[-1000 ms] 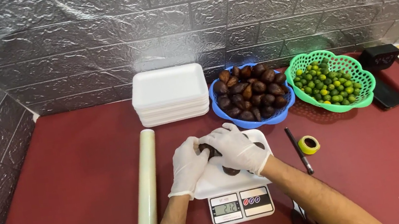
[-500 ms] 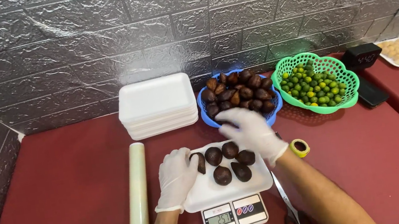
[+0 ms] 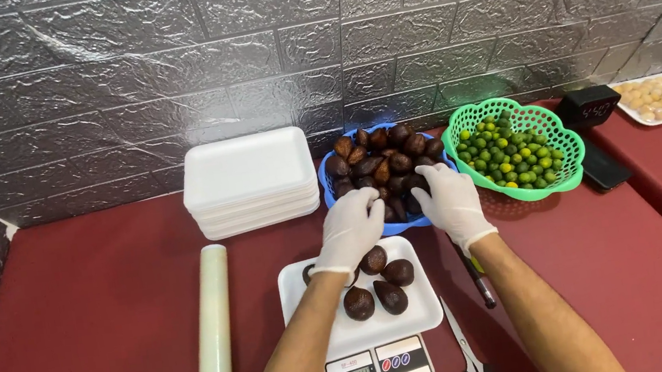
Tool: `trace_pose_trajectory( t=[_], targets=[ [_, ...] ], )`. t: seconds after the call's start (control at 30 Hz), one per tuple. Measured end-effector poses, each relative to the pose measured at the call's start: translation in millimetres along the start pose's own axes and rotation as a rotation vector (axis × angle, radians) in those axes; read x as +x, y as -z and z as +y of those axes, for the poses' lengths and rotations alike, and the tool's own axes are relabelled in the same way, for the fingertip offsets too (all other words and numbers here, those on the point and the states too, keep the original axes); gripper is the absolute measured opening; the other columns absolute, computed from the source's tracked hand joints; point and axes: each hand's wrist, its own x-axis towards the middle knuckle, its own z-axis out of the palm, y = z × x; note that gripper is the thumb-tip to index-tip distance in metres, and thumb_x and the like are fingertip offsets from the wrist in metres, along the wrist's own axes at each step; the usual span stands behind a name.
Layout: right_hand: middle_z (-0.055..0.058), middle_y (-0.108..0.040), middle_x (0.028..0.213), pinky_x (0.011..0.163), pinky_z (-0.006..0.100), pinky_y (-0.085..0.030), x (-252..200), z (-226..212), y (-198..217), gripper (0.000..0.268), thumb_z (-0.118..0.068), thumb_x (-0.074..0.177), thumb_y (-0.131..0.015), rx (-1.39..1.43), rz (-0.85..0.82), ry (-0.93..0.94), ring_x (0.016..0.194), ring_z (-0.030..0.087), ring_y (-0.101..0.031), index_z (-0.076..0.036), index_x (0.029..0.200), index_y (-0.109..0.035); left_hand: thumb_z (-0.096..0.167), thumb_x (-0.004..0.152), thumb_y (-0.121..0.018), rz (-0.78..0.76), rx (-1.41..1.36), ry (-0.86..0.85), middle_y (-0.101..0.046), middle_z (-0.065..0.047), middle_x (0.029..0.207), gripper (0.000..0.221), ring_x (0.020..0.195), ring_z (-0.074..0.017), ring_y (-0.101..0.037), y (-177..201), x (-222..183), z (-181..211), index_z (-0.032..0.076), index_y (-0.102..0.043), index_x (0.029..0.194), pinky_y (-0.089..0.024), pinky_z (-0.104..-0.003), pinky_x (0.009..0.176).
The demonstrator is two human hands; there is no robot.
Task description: The person is weighing salak fruits by placing them one by one onto a foam tray on a digital scale until a target weight is reached.
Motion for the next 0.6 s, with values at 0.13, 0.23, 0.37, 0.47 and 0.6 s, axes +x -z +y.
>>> trace_pose_trajectory(
  t=[0.13,0.23,0.37,0.47,0.6],
  targets=[
    [0.006,-0.071,0.114,0.092,0.043,-0.057,-22.9,-24.2,61.6,0.04,-0.034,0.094,-0.072,0.495,-0.057,-0.158,0.106,0.024,-0.072,-0.024,0.132,-0.067,0.039,0.096,-0.053,-0.065,-0.206,0.069,-0.073,-0.005,0.124,0.041,0.119,-0.026,-0.068,-17.1,27.3,4.6,0.021,-0.069,0.129,-0.053,-0.043,0.102],
    [0.011,-0.073,0.115,0.097,0.043,-0.057,-39.9,-50.0,98.6,0.041,-0.018,0.093,-0.075,0.845,-0.011,-0.242,0.106,0.025,-0.073,-0.014,0.133,-0.068,0.044,0.095,-0.053,-0.131,-0.323,0.159,-0.07,-0.002,0.133,0.048,0.124,-0.02,-0.065,-7.5,23.8,18.5,0.027,-0.063,0.139,-0.052,-0.039,0.106],
    [0.013,-0.075,0.11,0.097,0.042,-0.057,-55.0,-75.9,122.4,0.043,-0.01,0.088,-0.08,1.015,0.065,-0.246,0.103,0.023,-0.074,-0.009,0.129,-0.068,0.037,0.096,-0.058,-0.151,-0.503,0.123,-0.072,-0.01,0.129,0.043,0.118,-0.0265,-0.069,18.9,-6.4,43.0,0.02,-0.068,0.134,-0.054,-0.042,0.104],
    [0.01,-0.077,0.103,0.096,0.038,-0.058,-64.7,-98.6,140.8,0.042,-0.012,0.085,-0.085,1.056,0.123,-0.22,0.099,0.019,-0.075,-0.008,0.124,-0.069,0.03,0.094,-0.064,-0.119,-0.637,0.12,-0.071,-0.013,0.132,0.042,0.117,-0.028,-0.07,36.1,-28.6,47.6,0.014,-0.069,0.132,-0.056,-0.041,0.102],
    [0.005,-0.079,0.096,0.092,0.036,-0.06,-80.0,-124.6,150.6,0.042,-0.018,0.081,-0.089,1.014,0.165,-0.125,0.096,0.017,-0.077,-0.013,0.119,-0.071,0.018,0.086,-0.076,-0.005,-0.708,0.007,-0.063,-0.02,0.139,0.045,0.122,-0.0409,-0.065,56.3,-67.2,41.3,0.008,-0.069,0.13,-0.058,-0.043,0.101]
  ],
)
